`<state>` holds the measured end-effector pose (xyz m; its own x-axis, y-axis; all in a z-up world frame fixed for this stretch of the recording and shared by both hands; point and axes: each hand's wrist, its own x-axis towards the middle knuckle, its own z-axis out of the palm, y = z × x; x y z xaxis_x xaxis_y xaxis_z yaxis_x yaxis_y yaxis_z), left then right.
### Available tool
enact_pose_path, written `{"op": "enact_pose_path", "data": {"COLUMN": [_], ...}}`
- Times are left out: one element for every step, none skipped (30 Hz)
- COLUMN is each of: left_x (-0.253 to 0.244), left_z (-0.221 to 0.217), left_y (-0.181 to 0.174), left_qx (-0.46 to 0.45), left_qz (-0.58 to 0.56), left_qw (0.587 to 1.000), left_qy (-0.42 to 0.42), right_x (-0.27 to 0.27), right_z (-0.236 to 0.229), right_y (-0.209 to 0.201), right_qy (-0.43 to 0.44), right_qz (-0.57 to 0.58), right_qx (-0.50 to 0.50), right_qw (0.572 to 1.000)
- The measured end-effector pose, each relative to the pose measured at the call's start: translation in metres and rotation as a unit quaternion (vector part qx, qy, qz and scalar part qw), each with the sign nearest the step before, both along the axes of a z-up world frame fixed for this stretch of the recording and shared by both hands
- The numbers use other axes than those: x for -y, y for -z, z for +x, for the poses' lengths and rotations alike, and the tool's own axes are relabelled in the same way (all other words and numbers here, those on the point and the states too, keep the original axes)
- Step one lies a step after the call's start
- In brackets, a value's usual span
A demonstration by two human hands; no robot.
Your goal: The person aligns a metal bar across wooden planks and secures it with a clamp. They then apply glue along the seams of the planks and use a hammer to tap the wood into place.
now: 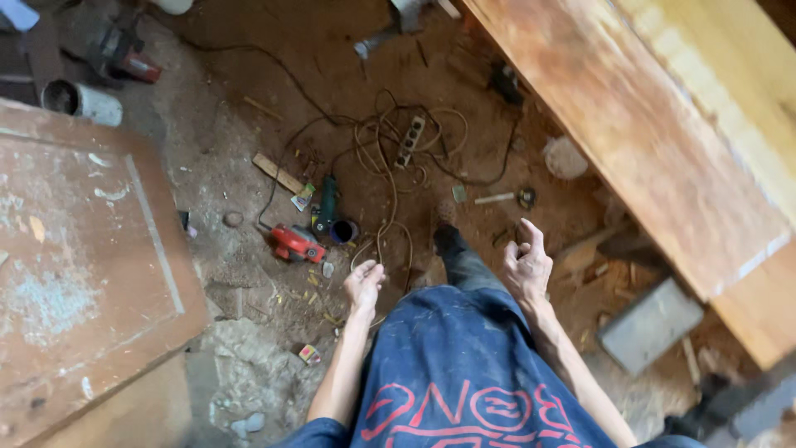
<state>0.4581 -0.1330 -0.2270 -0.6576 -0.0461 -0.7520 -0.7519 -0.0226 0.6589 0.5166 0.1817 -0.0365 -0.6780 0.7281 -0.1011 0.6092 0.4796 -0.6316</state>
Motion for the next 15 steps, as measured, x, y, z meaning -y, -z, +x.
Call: {"op": "enact_pose_path", "data": {"left_x": [0.0, -0.002, -0.007, -0.014, -0.021, -0.029, -0.042, -0.048, -0.055, -0.065, -0.071, -0.075, -0.078, -0.077, -0.075], "left_z": [-0.013, -0.023, -0.036, -0.056, -0.073, -0.091, -0.107, -0.127, -0.148, -0.153, -0.158, -0.169, -0.178, -0.185, -0.194], "left_y": [0.007, 0.012, 0.015, 0.016, 0.013, 0.009, 0.003, -0.006, -0.013, -0.02, -0.026, -0.03, -0.034, -0.037, -0.038], "left_qx": [-0.013, -0.023, -0.024, -0.027, -0.03, -0.05, -0.071, -0.095, -0.111, -0.117, -0.124, -0.119, -0.115, -0.108, -0.108], "left_qz": [-0.004, -0.009, -0.008, -0.006, -0.005, 0.001, 0.005, 0.007, 0.013, 0.018, 0.023, 0.032, 0.041, 0.048, 0.059], "left_qw": [1.0, 0.999, 0.998, 0.997, 0.995, 0.993, 0.991, 0.988, 0.984, 0.981, 0.977, 0.976, 0.976, 0.976, 0.972], "left_qy": [-0.015, -0.035, -0.055, -0.077, -0.098, -0.107, -0.116, -0.118, -0.138, -0.155, -0.172, -0.177, -0.182, -0.182, -0.2], "right_x": [-0.006, -0.014, -0.022, -0.03, -0.036, -0.042, -0.047, -0.046, -0.046, -0.047, -0.046, -0.043, -0.04, -0.037, -0.034], "right_z": [-0.018, -0.037, -0.059, -0.087, -0.114, -0.141, -0.166, -0.193, -0.224, -0.242, -0.26, -0.285, -0.31, -0.329, -0.347], "right_y": [0.01, 0.017, 0.024, 0.029, 0.031, 0.03, 0.025, 0.021, 0.017, 0.012, 0.008, 0.005, 0.003, 0.002, 0.002], "right_qy": [0.005, 0.005, -0.014, -0.035, -0.056, -0.087, -0.118, -0.142, -0.161, -0.178, -0.194, -0.257, -0.317, -0.37, -0.374], "right_qz": [-0.015, -0.031, -0.033, -0.035, -0.038, -0.023, -0.008, 0.005, -0.007, -0.018, -0.03, -0.026, -0.024, -0.023, -0.059], "right_qx": [0.011, 0.025, 0.016, 0.003, -0.009, -0.014, -0.018, -0.027, -0.02, -0.003, 0.014, -0.07, -0.153, -0.233, -0.21], "right_qw": [1.0, 0.999, 0.999, 0.999, 0.998, 0.996, 0.993, 0.989, 0.987, 0.984, 0.98, 0.964, 0.936, 0.899, 0.902]}}
